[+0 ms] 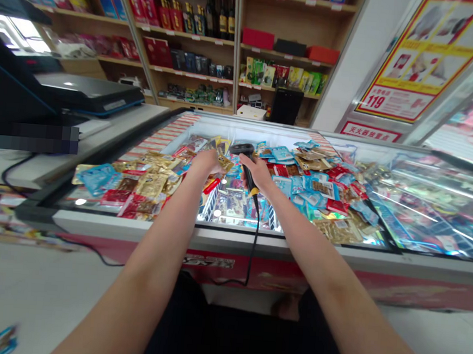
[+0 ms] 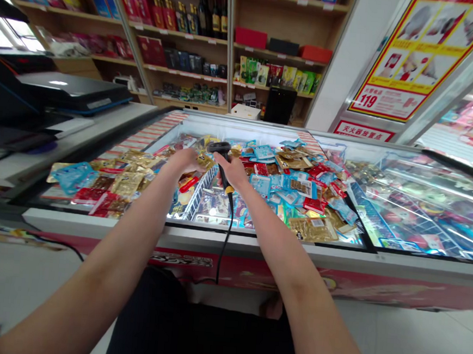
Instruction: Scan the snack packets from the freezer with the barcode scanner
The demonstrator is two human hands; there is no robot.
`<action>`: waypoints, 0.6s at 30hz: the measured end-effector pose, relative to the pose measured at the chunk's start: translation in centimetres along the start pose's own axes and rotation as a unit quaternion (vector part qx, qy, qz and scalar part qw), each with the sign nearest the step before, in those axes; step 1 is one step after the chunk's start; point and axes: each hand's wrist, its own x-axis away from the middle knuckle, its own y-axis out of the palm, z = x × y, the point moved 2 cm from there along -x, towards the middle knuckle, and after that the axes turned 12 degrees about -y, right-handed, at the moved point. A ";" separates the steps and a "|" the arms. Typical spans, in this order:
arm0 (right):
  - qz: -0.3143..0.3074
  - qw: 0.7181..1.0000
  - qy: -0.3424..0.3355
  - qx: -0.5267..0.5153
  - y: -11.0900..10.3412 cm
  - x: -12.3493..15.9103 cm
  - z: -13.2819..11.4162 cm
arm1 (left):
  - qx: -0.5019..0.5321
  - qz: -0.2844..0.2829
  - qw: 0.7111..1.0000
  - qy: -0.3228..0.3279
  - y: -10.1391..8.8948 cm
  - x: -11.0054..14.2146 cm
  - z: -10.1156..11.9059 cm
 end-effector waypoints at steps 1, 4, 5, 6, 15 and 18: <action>0.000 1.000 0.003 -0.001 0.0 0.0 0.2 | 0.007 -0.005 1.000 -0.014 0.1 -0.2 -0.1; 0.004 1.000 0.013 -0.009 -0.5 0.2 0.5 | 0.097 0.025 0.995 -0.024 0.5 -1.0 -0.2; 0.006 1.000 0.014 -0.014 -0.7 0.3 0.5 | 0.150 0.047 0.987 -0.022 0.7 -1.3 -0.3; 0.008 1.000 0.015 -0.022 -0.9 0.4 0.4 | 0.208 0.072 0.975 -0.022 0.9 -1.7 -0.4; 0.005 0.998 0.020 -0.052 -0.7 1.2 -0.3 | 0.664 -0.011 0.742 -0.088 1.9 -2.8 0.5; 0.005 0.998 0.018 -0.059 -0.7 1.2 -0.1 | 0.725 -0.027 0.682 -0.088 1.8 -2.4 0.7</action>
